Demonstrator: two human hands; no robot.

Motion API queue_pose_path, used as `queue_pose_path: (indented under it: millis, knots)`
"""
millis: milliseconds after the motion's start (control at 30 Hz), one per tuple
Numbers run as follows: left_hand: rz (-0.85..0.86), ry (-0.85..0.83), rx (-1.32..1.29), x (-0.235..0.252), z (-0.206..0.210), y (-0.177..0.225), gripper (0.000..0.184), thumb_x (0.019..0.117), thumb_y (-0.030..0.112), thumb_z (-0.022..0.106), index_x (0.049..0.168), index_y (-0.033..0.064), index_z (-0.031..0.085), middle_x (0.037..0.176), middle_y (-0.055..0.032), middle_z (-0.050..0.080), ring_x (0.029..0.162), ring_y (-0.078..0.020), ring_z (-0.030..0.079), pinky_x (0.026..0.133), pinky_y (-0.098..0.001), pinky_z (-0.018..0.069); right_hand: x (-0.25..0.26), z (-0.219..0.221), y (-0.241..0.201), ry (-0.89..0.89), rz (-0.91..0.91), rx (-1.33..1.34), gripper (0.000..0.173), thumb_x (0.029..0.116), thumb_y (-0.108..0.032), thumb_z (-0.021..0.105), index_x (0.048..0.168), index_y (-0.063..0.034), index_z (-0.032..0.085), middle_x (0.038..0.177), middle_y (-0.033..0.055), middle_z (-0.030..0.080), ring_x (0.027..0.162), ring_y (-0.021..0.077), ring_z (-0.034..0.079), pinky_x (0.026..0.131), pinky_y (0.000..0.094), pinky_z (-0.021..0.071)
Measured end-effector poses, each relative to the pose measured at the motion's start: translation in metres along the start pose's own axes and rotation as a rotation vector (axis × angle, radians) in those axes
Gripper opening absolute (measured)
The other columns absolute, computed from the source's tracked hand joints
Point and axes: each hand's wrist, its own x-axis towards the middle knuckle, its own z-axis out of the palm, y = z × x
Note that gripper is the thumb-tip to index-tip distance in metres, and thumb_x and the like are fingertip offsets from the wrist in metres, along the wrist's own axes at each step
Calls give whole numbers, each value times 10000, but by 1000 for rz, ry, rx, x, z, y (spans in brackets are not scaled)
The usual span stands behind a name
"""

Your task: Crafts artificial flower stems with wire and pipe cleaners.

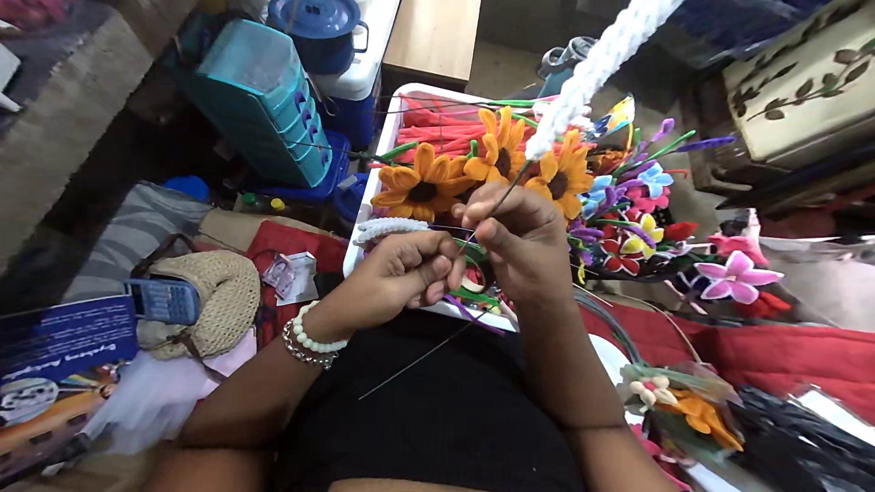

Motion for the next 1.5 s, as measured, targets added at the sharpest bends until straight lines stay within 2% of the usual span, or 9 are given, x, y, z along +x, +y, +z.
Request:
queue_pose_path:
  millis: [233, 367, 567, 667, 767, 1167, 1267, 1400, 1500]
  knots:
    - [-120, -266, -477, -2, -1, -5, 129, 1048, 188, 561, 957, 190, 652, 776, 149, 594, 641, 77, 502, 557, -104, 390, -1, -7, 5, -214, 95, 236, 89, 944, -209, 741, 1010, -164, 781, 933, -72, 741, 772, 5, 654, 828, 252, 581]
    - [-174, -310, -548, -3, 0, -2, 132, 1053, 171, 534, 971, 183, 637, 761, 151, 565, 618, 83, 478, 535, -97, 372, -3, -5, 5, -197, -51, 168, 96, 957, -172, 719, 1041, -151, 761, 959, -53, 762, 922, 63, 713, 1029, 367, 541]
    - [153, 145, 405, -2, 12, 0, 194, 1061, 141, 554, 1194, 0, 564, 905, 17, 687, 771, -18, 679, 700, -182, 599, -8, 0, 3, 99, -97, -148, 94, 972, -153, 702, 1057, -166, 742, 1007, -51, 750, 891, 39, 705, 814, 229, 600]
    - [356, 356, 795, -3, 14, -9, 195, 997, 91, 653, 1112, -67, 658, 906, -50, 726, 801, -57, 703, 737, -230, 617, -11, 6, 2, 179, -111, -317, 57, 971, -126, 696, 1024, -119, 714, 994, -35, 737, 792, 6, 655, 685, 174, 556]
    - [345, 399, 785, -3, 13, -10, 114, 997, -3, 588, 1046, -59, 674, 854, -37, 724, 733, -48, 702, 688, -220, 623, -12, 8, 2, 157, -113, -379, 61, 962, -112, 707, 1011, -78, 720, 974, -9, 739, 734, 4, 636, 617, 158, 532]
    - [69, 56, 145, 1, 3, 1, 185, 1057, 31, 471, 1011, 50, 649, 798, 76, 671, 636, 53, 573, 571, -107, 479, -7, 1, 2, -25, 84, 86, 100, 956, -171, 725, 1041, -136, 765, 943, -26, 749, 815, 43, 699, 807, 250, 604]
    - [133, 127, 380, 4, 2, 14, 151, 1065, 44, 478, 1074, 19, 627, 909, 14, 711, 773, -24, 687, 707, -190, 599, -1, 4, -7, 54, -45, -122, 98, 958, -139, 723, 1048, -120, 759, 995, -27, 755, 869, 47, 709, 793, 226, 604]
    - [410, 365, 840, 11, 7, 45, 337, 1026, 249, 632, 1214, -31, 629, 1226, -77, 655, 1142, -122, 648, 976, -292, 569, 10, 11, -27, 118, -119, -335, 99, 951, -66, 713, 1047, -60, 735, 973, -8, 742, 809, 42, 689, 716, 206, 597]
    - [553, 470, 983, 18, 11, 68, 384, 979, 293, 705, 1166, -38, 649, 1209, -97, 640, 1142, -133, 633, 959, -278, 554, 19, 21, -38, 105, -200, -547, 106, 933, -55, 727, 1027, -7, 730, 932, 9, 726, 754, 15, 644, 669, 172, 556]
